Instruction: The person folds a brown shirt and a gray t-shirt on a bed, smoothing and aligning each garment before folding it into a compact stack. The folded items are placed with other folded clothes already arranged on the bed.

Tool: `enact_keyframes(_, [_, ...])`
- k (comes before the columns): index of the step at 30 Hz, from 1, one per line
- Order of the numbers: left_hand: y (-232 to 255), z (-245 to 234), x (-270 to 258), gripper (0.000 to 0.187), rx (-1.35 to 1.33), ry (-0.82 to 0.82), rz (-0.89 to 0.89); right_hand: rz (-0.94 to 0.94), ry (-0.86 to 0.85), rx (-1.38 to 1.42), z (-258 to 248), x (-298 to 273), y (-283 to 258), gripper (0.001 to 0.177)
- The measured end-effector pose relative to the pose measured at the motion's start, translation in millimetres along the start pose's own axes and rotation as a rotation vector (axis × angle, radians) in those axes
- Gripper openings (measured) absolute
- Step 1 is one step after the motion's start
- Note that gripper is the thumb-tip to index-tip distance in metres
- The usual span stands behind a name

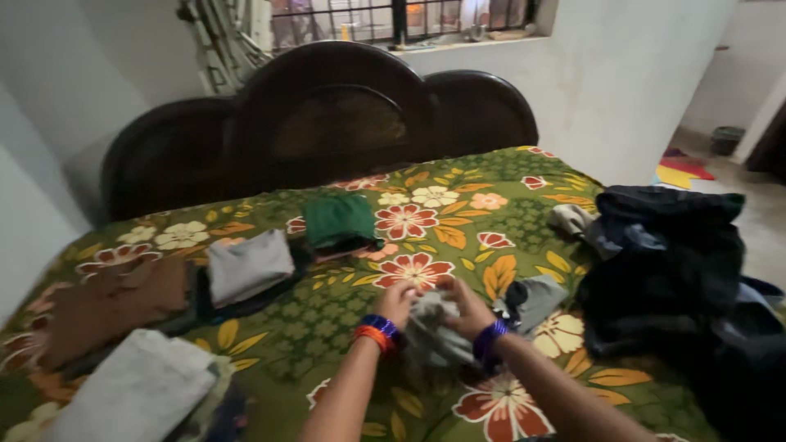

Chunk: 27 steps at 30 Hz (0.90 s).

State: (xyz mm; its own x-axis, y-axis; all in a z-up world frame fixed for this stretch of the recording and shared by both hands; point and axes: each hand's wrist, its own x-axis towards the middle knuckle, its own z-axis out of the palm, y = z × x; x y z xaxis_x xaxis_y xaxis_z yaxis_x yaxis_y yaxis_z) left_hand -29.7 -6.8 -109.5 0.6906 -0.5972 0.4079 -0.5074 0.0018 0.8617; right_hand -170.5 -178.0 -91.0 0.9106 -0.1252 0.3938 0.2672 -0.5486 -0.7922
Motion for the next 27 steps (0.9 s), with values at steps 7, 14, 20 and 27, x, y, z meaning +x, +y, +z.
enact_keyframes(7, [102,-55,-27,0.012,0.142,-0.179,0.1,-0.083,-0.655,0.044,30,70,-20,0.063])
enact_keyframes(14, [108,-92,-42,0.038,0.36,-0.093,-0.144,-0.049,-0.597,-0.471,38,79,-81,0.038])
enact_keyframes(20, [44,-100,-63,0.037,0.234,-0.107,-0.078,-0.022,-0.269,-0.766,19,87,-160,0.031])
enact_keyframes(27, [-9,-87,-69,0.035,0.28,0.121,-0.168,0.068,0.122,-0.673,-12,93,-178,0.027])
